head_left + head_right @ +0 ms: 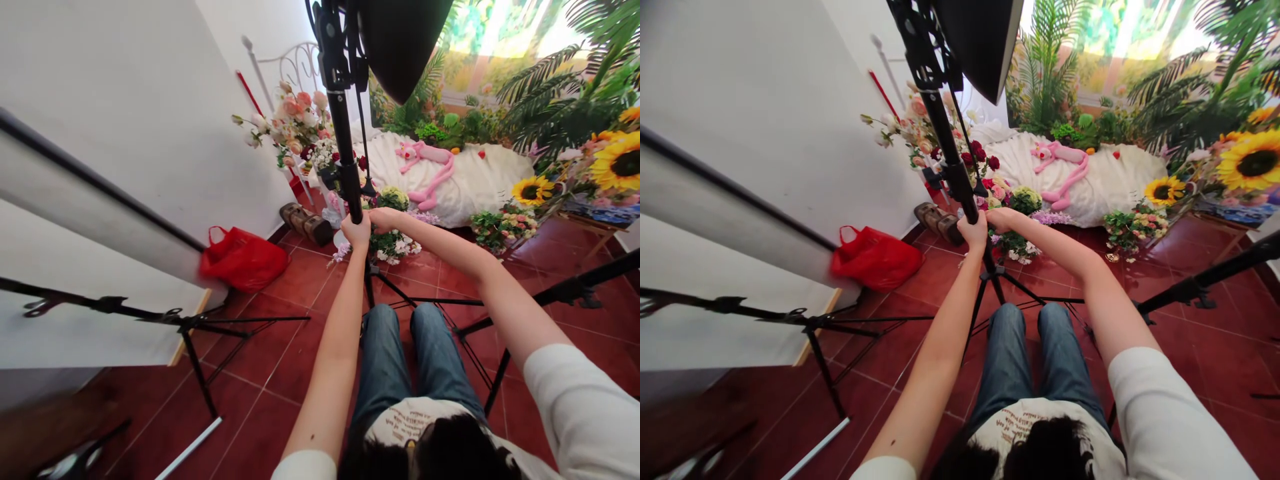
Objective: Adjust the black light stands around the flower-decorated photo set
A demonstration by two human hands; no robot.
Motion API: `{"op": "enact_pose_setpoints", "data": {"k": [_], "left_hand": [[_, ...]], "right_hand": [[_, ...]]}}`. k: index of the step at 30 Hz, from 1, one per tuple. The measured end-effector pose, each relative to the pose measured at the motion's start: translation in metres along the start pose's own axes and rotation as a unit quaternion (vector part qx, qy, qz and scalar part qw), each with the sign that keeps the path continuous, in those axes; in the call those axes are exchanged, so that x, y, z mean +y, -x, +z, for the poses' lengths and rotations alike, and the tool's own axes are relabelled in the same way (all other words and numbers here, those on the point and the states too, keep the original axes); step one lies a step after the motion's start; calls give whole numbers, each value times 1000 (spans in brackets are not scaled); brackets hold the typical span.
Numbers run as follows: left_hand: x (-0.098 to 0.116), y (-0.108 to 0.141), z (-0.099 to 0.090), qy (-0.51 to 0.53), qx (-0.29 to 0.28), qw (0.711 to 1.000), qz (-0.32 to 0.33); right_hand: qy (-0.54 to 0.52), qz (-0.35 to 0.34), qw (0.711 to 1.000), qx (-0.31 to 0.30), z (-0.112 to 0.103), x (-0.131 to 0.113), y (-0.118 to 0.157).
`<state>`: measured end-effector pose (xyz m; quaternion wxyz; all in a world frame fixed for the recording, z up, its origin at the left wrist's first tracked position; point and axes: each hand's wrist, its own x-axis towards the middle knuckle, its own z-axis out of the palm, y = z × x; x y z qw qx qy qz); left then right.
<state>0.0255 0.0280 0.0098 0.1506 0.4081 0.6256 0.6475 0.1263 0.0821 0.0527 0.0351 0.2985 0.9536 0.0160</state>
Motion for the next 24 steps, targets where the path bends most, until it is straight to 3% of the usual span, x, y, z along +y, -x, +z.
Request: {"op": "enact_pose_setpoints", "data": {"k": [3,5,10,12,14,16,19,24], "left_hand": [[0,-1,0,0,4,1000,-9],[1,0,0,0,6,1000,-8],[5,2,-2,-1,3,1000,-5],[7,2,-2,-4,1,1000,-13],[8,2,-2,-5,3,1000,-21],[8,2,-2,2,4,1000,-25],[6,1,-2,7,-10,1000,-25],[6,0,-2,-9,-16,999,-30]], "right_hand": [[3,4,1000,-14,-12,4,-10],[-8,18,1000,12,-5,2,-7],[-94,95,975,179,54,-20,51],[-126,91,968,199,75,-28,77],[-156,74,960,220,80,-33,91],[-186,77,938,283,66,-36,90],[-187,91,902,378,17,-40,65],[-101,50,911,396,-67,-49,20]]}}
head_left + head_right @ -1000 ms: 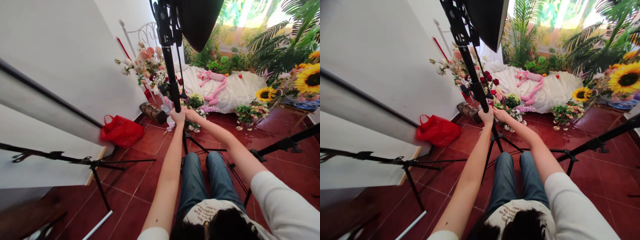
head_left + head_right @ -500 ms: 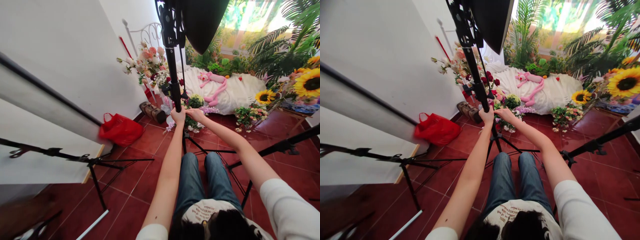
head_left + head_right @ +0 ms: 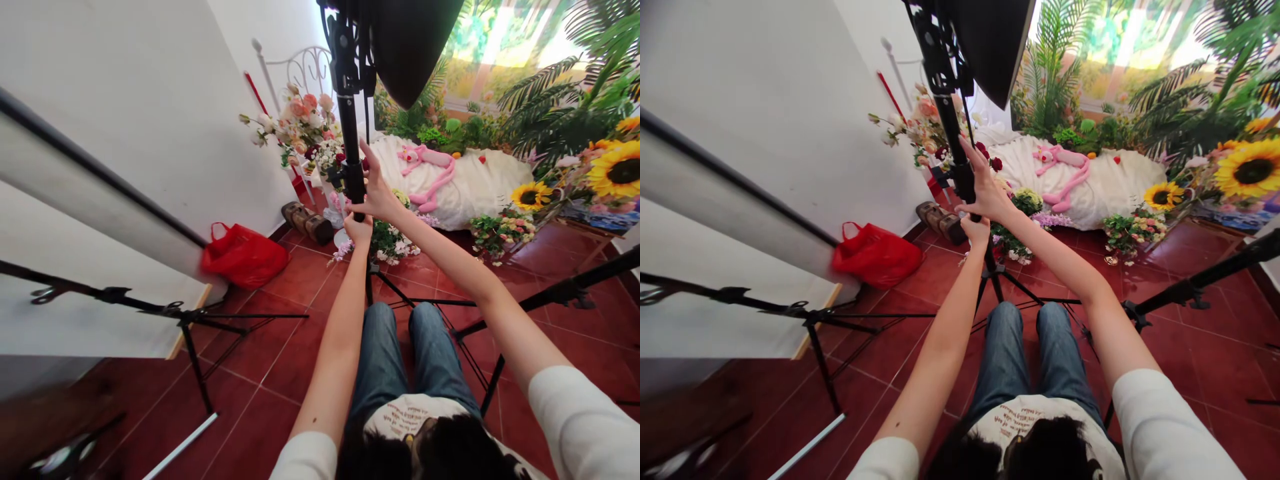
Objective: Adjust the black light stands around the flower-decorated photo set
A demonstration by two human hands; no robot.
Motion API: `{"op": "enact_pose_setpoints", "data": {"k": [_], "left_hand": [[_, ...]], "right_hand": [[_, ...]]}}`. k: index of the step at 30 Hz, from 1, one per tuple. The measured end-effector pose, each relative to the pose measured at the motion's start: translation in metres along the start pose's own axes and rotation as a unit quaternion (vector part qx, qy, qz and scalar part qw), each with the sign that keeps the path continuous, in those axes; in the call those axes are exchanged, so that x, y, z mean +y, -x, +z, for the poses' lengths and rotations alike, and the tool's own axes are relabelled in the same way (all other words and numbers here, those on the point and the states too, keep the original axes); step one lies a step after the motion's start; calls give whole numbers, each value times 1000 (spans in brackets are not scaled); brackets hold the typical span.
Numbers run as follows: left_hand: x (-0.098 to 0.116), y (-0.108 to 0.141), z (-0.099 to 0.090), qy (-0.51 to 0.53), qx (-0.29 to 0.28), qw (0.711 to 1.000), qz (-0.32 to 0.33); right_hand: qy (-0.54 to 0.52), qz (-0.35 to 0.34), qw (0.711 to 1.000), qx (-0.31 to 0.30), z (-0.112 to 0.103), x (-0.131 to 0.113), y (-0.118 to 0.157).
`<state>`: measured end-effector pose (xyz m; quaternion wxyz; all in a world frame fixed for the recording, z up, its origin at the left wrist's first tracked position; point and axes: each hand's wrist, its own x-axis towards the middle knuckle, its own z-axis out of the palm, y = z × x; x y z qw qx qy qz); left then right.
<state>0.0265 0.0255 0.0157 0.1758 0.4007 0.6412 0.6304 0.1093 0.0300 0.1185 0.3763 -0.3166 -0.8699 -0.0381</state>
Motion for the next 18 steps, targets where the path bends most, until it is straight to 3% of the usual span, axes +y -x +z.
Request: {"op": "enact_pose_setpoints", "data": {"k": [3,5,9,12,18], "left_hand": [[0,-2,0,16,-5,1000,1],[-2,-4,-1,45,-40,998,-4],[-20,4,-8,106,-78,991,19],[-43,17,-14,76,-84,993,24],[-74,27,-10,87,-114,989,20]], "right_hand": [[39,10,998,-56,-6,-9,-18],[58,41,994,-78,-4,-14,-18],[65,62,995,-33,14,-16,-8],[63,57,996,-26,29,-11,2],[66,51,989,-126,34,-7,27]]}}
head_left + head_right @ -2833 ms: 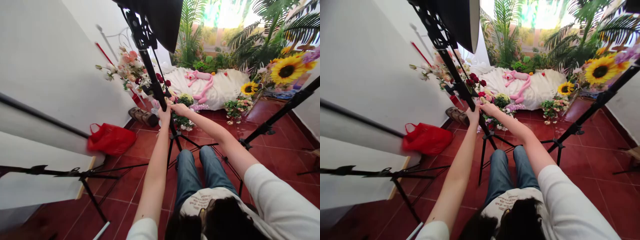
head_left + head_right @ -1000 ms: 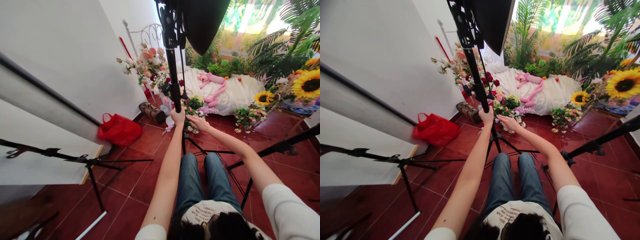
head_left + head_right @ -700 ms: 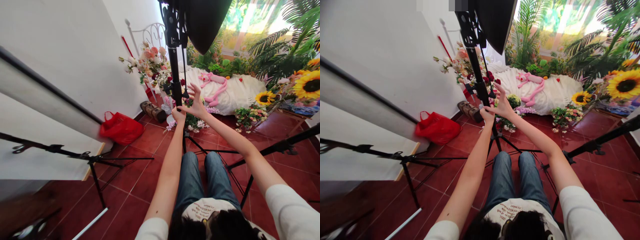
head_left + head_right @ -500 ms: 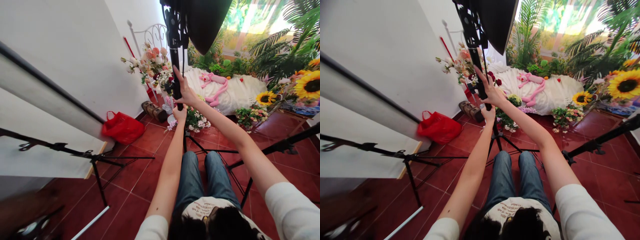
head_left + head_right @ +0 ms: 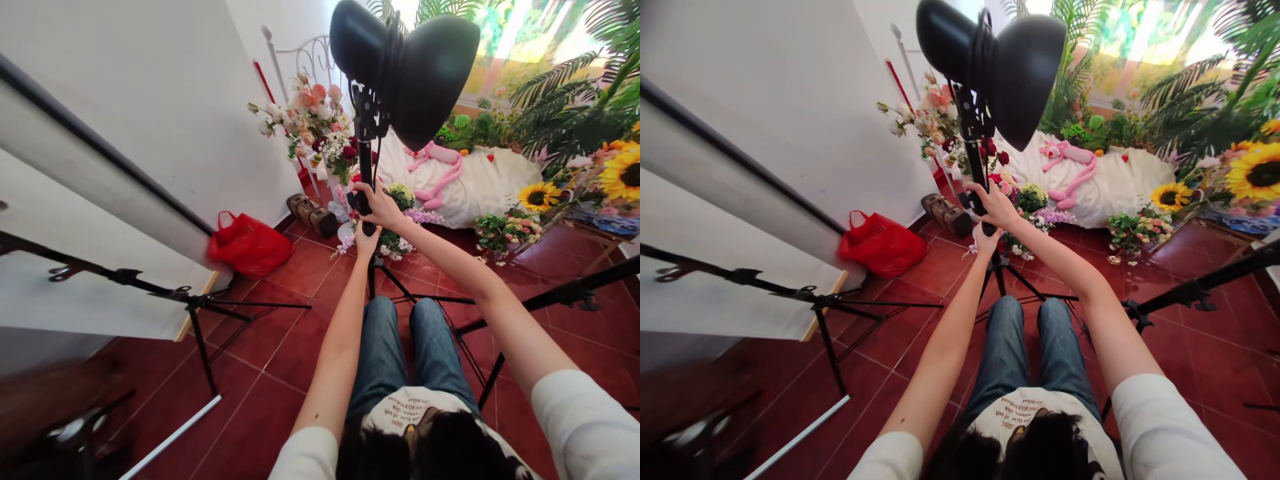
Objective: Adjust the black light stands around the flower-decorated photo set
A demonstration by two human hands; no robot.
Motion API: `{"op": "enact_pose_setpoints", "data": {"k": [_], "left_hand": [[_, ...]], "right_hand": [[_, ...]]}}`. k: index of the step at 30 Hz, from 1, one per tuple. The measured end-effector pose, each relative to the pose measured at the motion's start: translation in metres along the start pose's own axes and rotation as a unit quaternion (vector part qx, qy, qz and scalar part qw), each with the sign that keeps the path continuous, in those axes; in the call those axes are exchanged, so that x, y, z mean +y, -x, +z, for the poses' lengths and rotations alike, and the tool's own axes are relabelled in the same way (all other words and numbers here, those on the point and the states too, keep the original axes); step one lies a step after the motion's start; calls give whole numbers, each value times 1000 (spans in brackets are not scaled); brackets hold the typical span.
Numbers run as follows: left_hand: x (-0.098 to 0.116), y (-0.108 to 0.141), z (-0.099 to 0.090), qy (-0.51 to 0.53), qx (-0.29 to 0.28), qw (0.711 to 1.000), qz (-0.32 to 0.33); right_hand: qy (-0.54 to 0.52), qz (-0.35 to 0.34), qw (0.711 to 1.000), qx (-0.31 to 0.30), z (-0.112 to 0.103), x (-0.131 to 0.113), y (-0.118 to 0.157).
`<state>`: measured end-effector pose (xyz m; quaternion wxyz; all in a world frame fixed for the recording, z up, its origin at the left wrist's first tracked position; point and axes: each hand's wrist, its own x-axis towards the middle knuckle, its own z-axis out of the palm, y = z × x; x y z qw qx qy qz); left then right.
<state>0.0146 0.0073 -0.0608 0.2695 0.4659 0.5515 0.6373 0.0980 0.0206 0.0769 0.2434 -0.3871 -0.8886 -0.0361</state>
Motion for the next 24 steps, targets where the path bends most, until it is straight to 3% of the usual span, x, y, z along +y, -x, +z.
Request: {"op": "enact_pose_setpoints", "data": {"k": [7,13,18,21,24], "left_hand": [[-14,-8,5,23,13,1000,5],[-24,-10,2,38,-9,999,22],[-24,-8,2,52,-5,998,46],[-24,-8,1,47,-4,998,40],[-24,-9,0,42,-5,998,37]], "right_hand": [[22,85,996,16,12,-18,11],[-5,54,998,23,9,-14,21],[-58,27,997,51,13,2,66],[-90,40,992,78,29,14,96],[-124,56,988,75,47,26,106]]}}
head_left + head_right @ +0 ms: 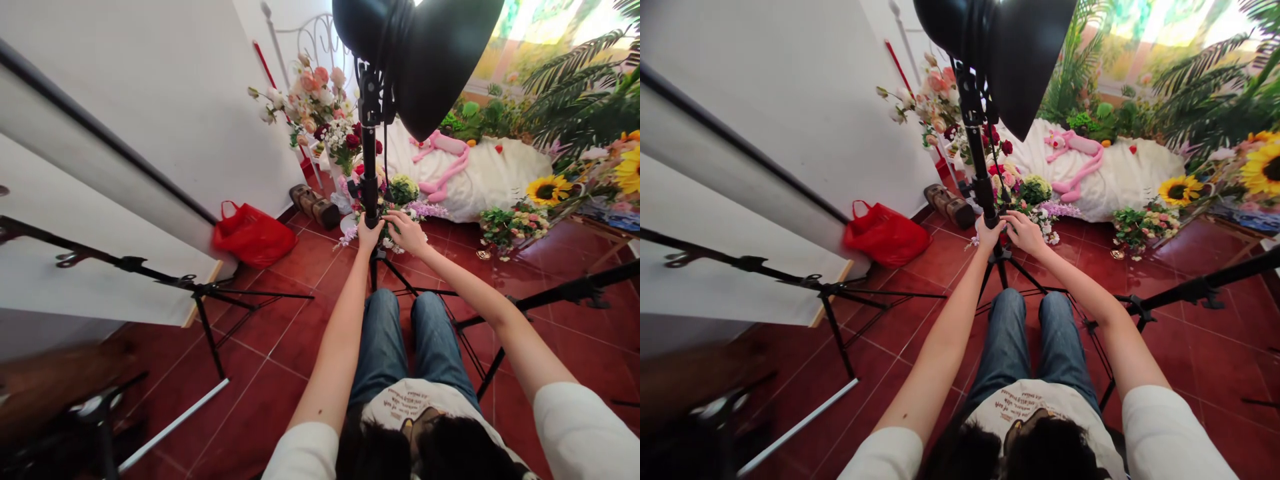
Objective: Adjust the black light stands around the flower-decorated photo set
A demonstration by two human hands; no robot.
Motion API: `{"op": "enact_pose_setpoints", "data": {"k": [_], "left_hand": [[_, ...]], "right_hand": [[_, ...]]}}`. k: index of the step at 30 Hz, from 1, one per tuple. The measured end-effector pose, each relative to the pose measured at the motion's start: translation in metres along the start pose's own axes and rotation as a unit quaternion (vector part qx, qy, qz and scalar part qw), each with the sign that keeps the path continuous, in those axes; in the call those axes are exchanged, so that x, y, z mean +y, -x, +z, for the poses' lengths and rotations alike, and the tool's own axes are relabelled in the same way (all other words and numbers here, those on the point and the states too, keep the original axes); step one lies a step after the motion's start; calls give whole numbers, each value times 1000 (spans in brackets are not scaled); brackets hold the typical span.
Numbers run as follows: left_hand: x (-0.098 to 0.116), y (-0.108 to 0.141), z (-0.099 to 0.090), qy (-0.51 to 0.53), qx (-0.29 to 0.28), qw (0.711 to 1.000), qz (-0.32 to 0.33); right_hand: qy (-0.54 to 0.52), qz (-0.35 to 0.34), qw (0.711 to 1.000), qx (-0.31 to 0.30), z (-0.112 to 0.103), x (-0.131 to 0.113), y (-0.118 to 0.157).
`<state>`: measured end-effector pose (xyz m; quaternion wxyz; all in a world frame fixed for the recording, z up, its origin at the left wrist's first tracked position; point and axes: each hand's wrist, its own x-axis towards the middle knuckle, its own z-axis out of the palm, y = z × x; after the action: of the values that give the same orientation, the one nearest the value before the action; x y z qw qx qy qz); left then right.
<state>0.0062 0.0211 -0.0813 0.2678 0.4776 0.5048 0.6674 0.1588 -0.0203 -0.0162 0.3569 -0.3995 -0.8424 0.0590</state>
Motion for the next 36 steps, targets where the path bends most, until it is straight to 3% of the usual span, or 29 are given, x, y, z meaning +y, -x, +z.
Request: {"op": "enact_pose_setpoints", "data": {"k": [10,13,16,19,22,24,28,31,36], "left_hand": [[0,0,1,0,10,1000,19],[1,1,2,6,4,1000,15],[2,1,1,12,-15,1000,6],[4,2,1,-2,-9,1000,-9],[7,3,0,-11,-5,1000,-8],[8,3,0,-7,-14,1000,0],[8,4,0,-3,-5,1000,-5],[6,4,0,-2,-1,1000,-12],[2,3,2,0,-2,1000,-8]], "right_hand": [[-18,-9,998,-54,28,17,-38],[-29,42,997,-51,29,19,-51],[-107,136,984,-44,30,24,-65],[-297,219,929,-20,36,31,-71],[-488,272,829,26,49,31,-65],[-554,289,778,64,61,28,-57],[-588,293,740,143,84,18,-50],[-549,327,750,172,88,18,-54],[-406,351,836,114,71,32,-77]]}}
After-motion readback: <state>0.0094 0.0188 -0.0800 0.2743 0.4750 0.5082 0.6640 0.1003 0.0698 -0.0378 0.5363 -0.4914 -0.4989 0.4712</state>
